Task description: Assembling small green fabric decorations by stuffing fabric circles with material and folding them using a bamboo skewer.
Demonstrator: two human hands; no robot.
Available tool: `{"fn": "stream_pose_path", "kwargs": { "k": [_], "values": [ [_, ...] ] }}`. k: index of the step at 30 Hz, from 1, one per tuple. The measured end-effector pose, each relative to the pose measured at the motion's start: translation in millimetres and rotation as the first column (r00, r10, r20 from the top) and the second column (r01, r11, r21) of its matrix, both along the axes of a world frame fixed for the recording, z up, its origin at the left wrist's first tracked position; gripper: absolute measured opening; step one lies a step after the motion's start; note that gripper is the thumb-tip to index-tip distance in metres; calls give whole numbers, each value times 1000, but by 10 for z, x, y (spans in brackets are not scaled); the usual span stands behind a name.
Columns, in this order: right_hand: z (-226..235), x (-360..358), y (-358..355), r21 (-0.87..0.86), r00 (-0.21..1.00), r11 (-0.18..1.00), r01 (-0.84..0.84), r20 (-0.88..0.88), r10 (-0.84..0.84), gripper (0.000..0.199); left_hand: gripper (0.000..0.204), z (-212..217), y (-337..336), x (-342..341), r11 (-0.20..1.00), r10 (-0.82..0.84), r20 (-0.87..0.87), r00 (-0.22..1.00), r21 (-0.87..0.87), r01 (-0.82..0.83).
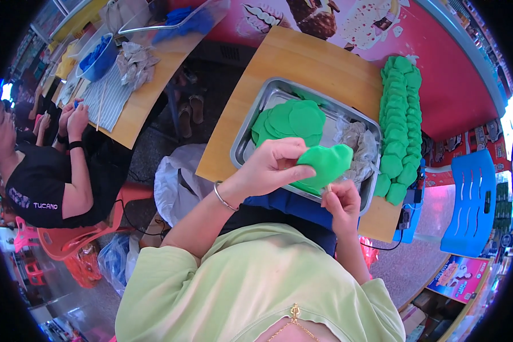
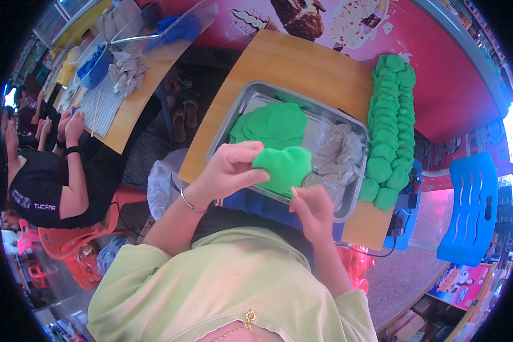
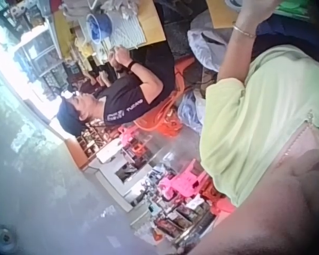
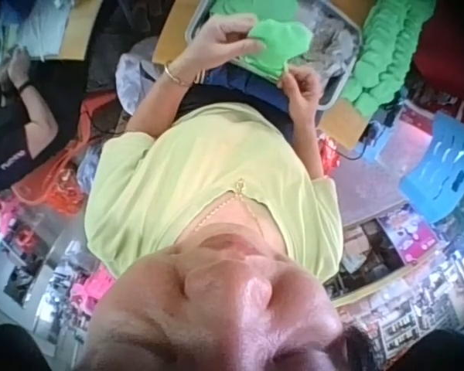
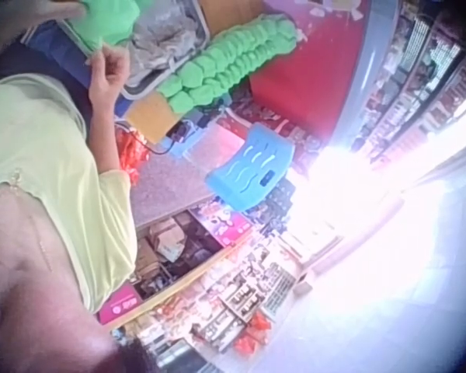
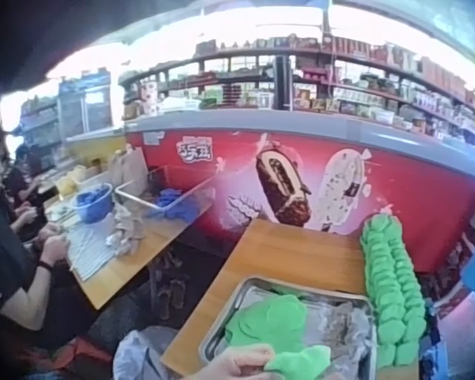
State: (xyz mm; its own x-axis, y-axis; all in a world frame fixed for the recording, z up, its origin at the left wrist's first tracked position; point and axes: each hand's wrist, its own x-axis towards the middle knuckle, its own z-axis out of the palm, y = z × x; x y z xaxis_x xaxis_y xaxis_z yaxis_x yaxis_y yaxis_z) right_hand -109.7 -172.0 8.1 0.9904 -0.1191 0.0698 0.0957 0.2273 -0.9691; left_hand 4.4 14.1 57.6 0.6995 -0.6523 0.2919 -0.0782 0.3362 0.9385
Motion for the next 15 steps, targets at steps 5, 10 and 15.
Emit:
{"fn": "stream_pose_path", "kwargs": {
  "k": [5,10,15],
  "values": [
    [21,34,25,-140,999,989,38,43,-33,9,19,68,-32,39,990,109,165,980,66,-121],
    [16,-8,-91,118,996,990,71,-55,-64,13,24,11,-46,-1,977,189,257,948,53,-209],
    [9,39,-4,-130,992,985,118,68,-110,14,23,16,-44,-10,978,194,219,956,32,-206]
  ]
}}
